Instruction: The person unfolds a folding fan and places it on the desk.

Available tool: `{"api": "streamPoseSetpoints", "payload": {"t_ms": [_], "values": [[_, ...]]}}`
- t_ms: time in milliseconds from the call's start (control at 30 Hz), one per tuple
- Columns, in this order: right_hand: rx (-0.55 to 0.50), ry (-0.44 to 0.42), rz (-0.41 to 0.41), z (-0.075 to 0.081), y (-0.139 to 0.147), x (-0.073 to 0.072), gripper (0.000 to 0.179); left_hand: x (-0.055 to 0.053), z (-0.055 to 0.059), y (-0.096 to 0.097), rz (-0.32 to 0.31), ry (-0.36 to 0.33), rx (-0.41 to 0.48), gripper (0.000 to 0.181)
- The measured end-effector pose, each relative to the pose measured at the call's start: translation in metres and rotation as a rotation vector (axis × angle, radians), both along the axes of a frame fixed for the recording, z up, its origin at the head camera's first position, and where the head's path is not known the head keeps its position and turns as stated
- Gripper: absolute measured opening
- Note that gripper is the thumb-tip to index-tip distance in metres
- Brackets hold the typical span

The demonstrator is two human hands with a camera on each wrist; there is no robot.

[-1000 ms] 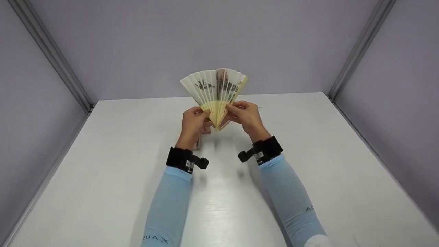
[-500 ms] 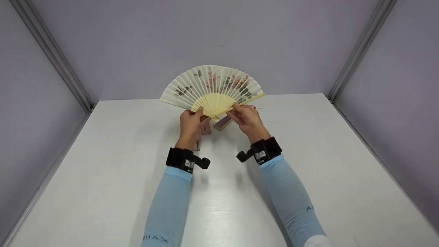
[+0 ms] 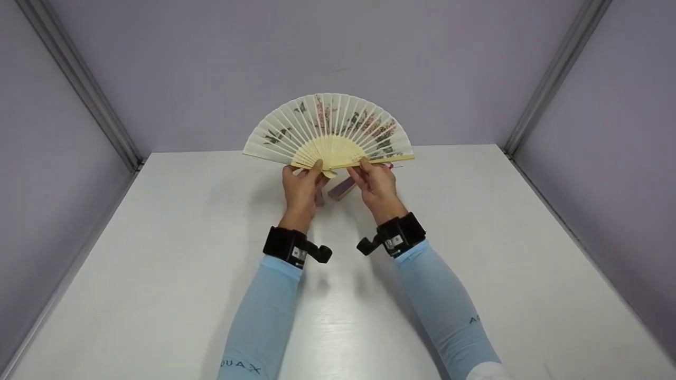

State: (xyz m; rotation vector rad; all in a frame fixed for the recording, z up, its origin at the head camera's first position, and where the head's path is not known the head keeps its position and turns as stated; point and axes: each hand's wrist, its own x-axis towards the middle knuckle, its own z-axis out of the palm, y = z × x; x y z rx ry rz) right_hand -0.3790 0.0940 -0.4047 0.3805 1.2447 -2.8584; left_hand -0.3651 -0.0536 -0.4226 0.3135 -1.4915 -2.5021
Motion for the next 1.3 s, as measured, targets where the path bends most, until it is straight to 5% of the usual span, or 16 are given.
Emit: {"api": "streamPoseSetpoints", "payload": {"t_ms": [167, 433, 700, 833, 900, 967, 1100, 1200, 1300], "values": [[-0.021, 0.016, -0.001, 0.001, -0.001, 0.0, 0.044, 0.001, -0.003, 0.005, 0.033, 0.056, -0.066, 0.067], [-0.05, 0.0, 0.013, 0.001, -0.008, 0.004, 0.046, -0.001, -0.008, 0.008, 0.148, 0.102, -0.018, 0.065], [0.131, -0.025, 0.145, 0.003, 0.001, 0.004, 0.039, -0.002, -0.008, 0.003, 0.168, 0.074, -0.052, 0.068], [0.455, 0.001, 0.43, 0.013, 0.01, 0.012, 0.042, -0.002, -0.009, -0.001, 0.203, 0.041, -0.099, 0.067], [0.723, 0.097, 0.569, 0.019, 0.015, 0.018, 0.042, -0.001, -0.009, -0.002, 0.203, 0.039, -0.104, 0.066], [1.009, 0.259, 0.605, 0.026, 0.02, 0.024, 0.039, -0.001, -0.008, -0.004, 0.185, 0.049, -0.086, 0.065], [1.477, 0.478, 0.358, 0.037, 0.029, 0.03, 0.032, -0.002, -0.004, -0.009, 0.147, 0.069, -0.071, 0.063], [1.701, 0.468, 0.149, 0.038, 0.037, 0.029, 0.034, -0.002, -0.001, -0.013, 0.125, 0.06, -0.081, 0.062], [1.873, 0.443, 0.025, 0.032, 0.044, 0.024, 0.035, -0.002, 0.0, -0.017, 0.101, 0.043, -0.081, 0.064]]}}
